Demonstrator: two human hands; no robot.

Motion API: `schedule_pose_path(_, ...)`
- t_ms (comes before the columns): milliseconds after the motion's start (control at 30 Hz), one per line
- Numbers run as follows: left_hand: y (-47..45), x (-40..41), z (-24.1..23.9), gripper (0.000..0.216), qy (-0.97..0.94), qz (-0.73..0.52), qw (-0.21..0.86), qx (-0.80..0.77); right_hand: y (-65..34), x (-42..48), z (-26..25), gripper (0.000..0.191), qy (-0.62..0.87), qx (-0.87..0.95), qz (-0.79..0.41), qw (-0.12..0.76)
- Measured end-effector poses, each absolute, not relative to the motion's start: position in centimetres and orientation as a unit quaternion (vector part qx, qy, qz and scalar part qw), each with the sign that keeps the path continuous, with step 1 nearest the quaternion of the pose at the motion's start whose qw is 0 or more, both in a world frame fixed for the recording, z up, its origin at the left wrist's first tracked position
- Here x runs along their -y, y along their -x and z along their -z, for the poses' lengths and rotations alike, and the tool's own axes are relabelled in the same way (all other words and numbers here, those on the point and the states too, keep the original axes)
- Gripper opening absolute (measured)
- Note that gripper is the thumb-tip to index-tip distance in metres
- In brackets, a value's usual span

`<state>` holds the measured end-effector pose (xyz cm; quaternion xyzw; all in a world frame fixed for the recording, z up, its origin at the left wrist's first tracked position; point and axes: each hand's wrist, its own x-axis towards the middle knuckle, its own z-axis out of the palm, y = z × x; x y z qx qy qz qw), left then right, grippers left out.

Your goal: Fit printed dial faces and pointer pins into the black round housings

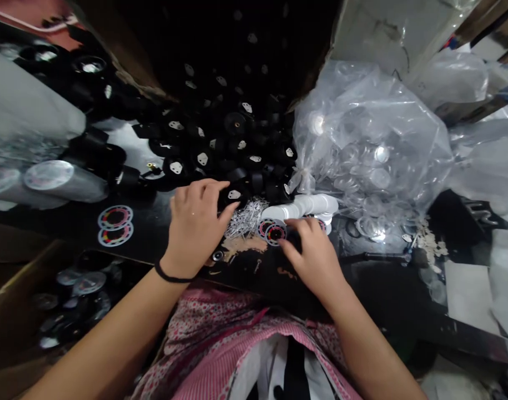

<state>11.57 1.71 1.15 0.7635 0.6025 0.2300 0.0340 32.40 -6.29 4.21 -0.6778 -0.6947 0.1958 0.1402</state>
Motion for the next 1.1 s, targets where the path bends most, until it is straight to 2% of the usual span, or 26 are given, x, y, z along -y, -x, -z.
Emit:
schedule_pose_path(67,-11.6,-1.3,-0.9,0.041,-0.755,-0.226,0.024,-0.615,-32.1,6.0,-3.8,0.044,0.672,0.711,-0.170,0.117)
schedule_pose_path(200,-11.6,-0.8,-0.5,0.033,-0.757,-0.227,0.043,-0.612,-31.6,5.3,-3.0,0.035,0.684,0.697,-0.173,0.126)
schedule_pose_path(300,-11.7,-0.9,-0.4,0.032,-0.752,-0.246,0.061,-0.609,-32.4,5.0,-2.8,0.024,0.700,0.650,-0.227,0.188)
schedule_pose_path(433,-12.0,-1.0,-0.8,0.042,-0.763,-0.239,0.045,-0.598,-33.7,4.8,-3.0,0.006,0.692,0.562,-0.331,0.311)
schedule_pose_path(600,-12.6,-1.1,-1.3,0.037,-0.781,-0.207,0.030,-0.588,-33.7,5.0,-3.4,0.014,0.630,0.486,-0.457,0.398)
schedule_pose_path(767,-12.8,-1.7,-1.0,0.040,-0.784,-0.234,0.081,-0.570,-31.8,5.9,-3.6,0.021,0.601,0.504,-0.502,0.364)
schedule_pose_path(867,-12.5,-1.7,-1.3,0.038,-0.763,-0.292,0.144,-0.558,-30.0,6.1,-3.6,0.023,0.588,0.620,-0.441,0.274)
schedule_pose_path(967,-11.9,-0.5,-1.9,0.032,-0.633,-0.413,0.294,-0.585,-29.3,5.1,-3.4,0.025,0.607,0.687,-0.347,0.197)
schedule_pose_path(1100,-11.3,2.8,-2.6,0.032,-0.439,-0.492,0.501,-0.561,-31.0,2.6,-3.2,0.026,0.655,0.652,-0.320,0.210)
